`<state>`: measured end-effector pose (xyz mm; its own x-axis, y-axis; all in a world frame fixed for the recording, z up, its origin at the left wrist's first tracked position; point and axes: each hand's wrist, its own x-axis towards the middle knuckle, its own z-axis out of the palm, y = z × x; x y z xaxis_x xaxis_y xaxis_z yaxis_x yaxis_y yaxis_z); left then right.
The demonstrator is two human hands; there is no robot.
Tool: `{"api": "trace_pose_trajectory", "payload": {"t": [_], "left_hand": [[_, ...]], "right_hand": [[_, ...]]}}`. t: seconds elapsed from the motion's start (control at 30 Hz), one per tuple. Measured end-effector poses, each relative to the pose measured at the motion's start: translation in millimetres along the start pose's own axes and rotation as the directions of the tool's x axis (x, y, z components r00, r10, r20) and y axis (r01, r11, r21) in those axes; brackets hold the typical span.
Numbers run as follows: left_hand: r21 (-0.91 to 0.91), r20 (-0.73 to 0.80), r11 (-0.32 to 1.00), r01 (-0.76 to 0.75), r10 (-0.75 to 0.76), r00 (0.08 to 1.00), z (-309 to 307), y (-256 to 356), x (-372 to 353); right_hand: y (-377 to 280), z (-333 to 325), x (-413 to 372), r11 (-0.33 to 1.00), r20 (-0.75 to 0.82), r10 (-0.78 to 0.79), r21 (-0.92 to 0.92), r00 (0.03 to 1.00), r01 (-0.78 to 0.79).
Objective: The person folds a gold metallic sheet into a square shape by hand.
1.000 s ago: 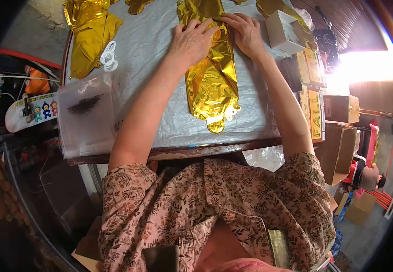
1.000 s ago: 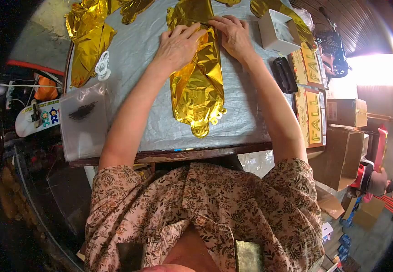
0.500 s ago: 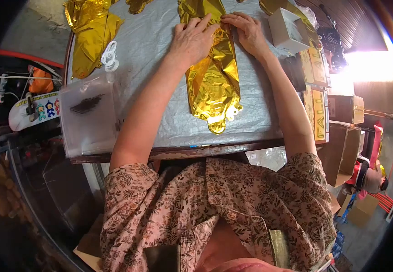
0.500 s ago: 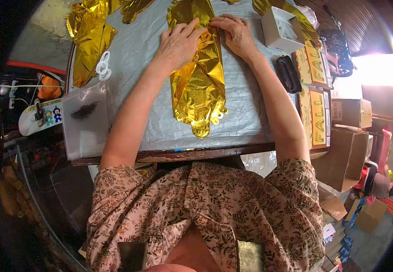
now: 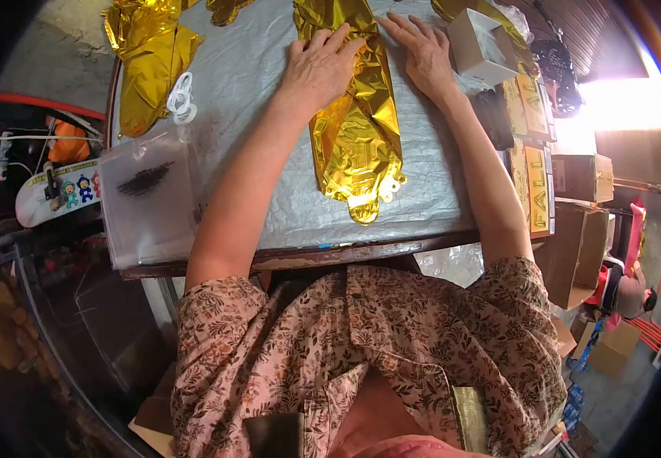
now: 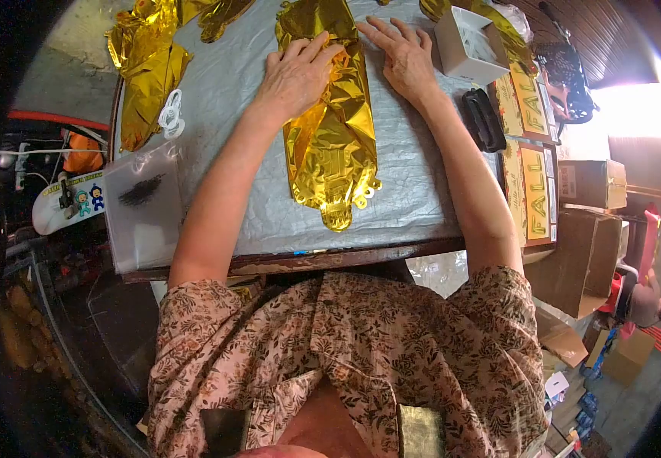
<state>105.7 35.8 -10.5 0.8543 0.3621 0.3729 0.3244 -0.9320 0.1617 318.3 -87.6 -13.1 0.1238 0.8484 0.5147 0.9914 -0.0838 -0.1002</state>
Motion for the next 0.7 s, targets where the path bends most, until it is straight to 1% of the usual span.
{"api": "trace_pose_trajectory", "payload": {"t": [0.13, 0.2, 0.3, 0.43, 0.5, 0.63, 0.7], "left_hand": [[-0.001, -0.008, 1.000, 0.001, -0.001, 1.000, 1, 0, -1], [-0.005, -0.018, 1.000, -0.002, 0.002, 1.000, 2, 0, -1], [-0.008, -0.048, 1.000, -0.003, 0.003, 0.999, 6, 0, -2], [-0.036, -0.050, 0.999, -0.009, 0.007, 0.999, 3, 0, -2], [0.020, -0.049, 1.000, -0.023, 0.024, 0.999, 1, 1, -1], [0.063, -0.048, 0.998, -0.016, 0.019, 0.999, -4, 5, -1], [0.141, -0.040, 0.990, -0.020, 0.026, 0.999, -6, 7, -1]], "right_hand": [[-2, 1, 2, 0.998, 0.034, -0.025, -0.048, 0.999, 0.027], [0, 2, 2, 0.992, 0.087, -0.037, -0.118, 0.996, 0.048], [5, 9, 0, 0.995, 0.084, -0.022, -0.092, 0.996, 0.030], [5, 10, -1, 0.998, 0.070, -0.012, -0.059, 0.997, 0.017], [4, 8, 0, 1.000, 0.075, 0.000, -0.025, 0.997, 0.002], [5, 9, 0, 1.000, 0.072, -0.002, 0.008, 0.997, 0.002], [6, 10, 0, 1.000, 0.055, -0.007, 0.006, 0.998, 0.007]]}}
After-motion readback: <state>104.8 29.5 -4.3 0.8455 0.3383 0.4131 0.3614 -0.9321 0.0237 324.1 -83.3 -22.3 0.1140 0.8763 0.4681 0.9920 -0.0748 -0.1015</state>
